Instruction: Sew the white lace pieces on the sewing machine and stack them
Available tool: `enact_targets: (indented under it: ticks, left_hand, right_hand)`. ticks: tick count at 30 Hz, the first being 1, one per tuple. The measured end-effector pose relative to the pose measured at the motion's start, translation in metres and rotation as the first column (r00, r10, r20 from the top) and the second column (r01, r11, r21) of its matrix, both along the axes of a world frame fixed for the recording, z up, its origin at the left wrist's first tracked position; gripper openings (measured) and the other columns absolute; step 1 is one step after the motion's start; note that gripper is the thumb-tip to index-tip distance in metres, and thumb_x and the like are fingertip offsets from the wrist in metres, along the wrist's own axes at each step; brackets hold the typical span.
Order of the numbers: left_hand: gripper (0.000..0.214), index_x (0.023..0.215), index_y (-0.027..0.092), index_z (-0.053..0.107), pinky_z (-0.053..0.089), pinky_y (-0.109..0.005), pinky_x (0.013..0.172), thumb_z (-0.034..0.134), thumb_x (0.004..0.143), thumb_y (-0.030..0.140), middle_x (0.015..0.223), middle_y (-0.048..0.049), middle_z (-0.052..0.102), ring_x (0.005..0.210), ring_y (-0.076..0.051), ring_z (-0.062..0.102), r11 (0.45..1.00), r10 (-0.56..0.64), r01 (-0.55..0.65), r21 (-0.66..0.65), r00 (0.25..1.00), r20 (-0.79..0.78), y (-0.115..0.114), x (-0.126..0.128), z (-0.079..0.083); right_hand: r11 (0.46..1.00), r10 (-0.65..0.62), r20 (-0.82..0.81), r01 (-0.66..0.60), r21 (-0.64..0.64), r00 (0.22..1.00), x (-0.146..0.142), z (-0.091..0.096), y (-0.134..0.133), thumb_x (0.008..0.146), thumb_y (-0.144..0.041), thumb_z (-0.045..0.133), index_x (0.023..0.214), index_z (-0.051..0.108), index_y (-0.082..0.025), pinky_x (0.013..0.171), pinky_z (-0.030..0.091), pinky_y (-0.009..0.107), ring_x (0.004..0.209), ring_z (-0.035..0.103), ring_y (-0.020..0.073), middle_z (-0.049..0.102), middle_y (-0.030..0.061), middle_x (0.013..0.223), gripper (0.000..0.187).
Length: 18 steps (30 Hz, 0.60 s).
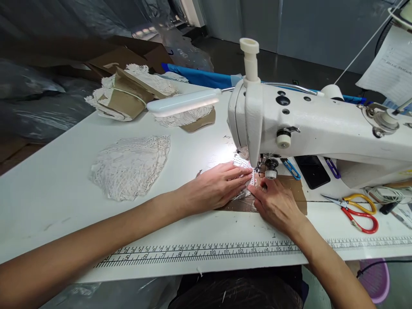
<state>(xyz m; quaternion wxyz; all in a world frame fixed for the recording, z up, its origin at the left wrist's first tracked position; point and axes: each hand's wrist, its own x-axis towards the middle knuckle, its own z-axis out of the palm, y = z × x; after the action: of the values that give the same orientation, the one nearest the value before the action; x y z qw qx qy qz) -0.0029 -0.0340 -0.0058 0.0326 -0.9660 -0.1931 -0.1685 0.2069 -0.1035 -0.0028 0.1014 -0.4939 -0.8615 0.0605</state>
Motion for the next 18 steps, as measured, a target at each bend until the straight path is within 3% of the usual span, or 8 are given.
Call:
enact_targets:
  ticks: [6, 12, 18]
  left_hand:
    - [0.029, 0.109, 0.015, 0.064, 0.05, -0.036, 0.079, 0.037, 0.102, 0.022, 0.114, -0.0093, 0.068, 0.09, -0.019, 0.06, 1.0, 0.014, -0.012, -0.025, 0.999, 0.05, 0.01, 0.0, 0.0]
    - [0.033, 0.11, 0.014, 0.064, 0.05, -0.043, 0.09, 0.035, 0.104, 0.026, 0.116, -0.0104, 0.069, 0.097, -0.021, 0.061, 0.999, 0.033, -0.032, -0.009, 0.991, 0.133, 0.008, -0.001, -0.007]
    - [0.03, 0.111, 0.013, 0.063, 0.051, -0.042, 0.087, 0.037, 0.103, 0.026, 0.118, -0.0105, 0.068, 0.1, -0.023, 0.062, 1.0, 0.025, -0.022, -0.016, 0.985, 0.173, 0.01, -0.002, -0.012]
  right_hand:
    - [0.998, -0.062, 0.008, 0.063, -0.016, 0.998, -0.004, 0.001, 0.002, 0.091, -0.018, 0.052, 0.123, 0.061, -0.027, 0.062, 0.052, 0.027, 0.093, 0.057, 0.0226, 0.056, 0.0095, 0.108, 0.034]
    - [0.998, -0.055, 0.0, 0.055, 0.035, 0.998, -0.004, -0.004, 0.004, 0.092, -0.019, 0.05, 0.123, 0.063, -0.026, 0.06, 0.052, 0.028, 0.084, 0.058, 0.0202, 0.056, 0.0104, 0.107, 0.034]
    - [0.998, -0.047, -0.015, 0.047, 0.05, 0.999, -0.003, -0.004, 0.005, 0.093, -0.019, 0.049, 0.123, 0.065, -0.025, 0.06, 0.051, 0.027, 0.083, 0.059, 0.02, 0.058, 0.0103, 0.104, 0.034]
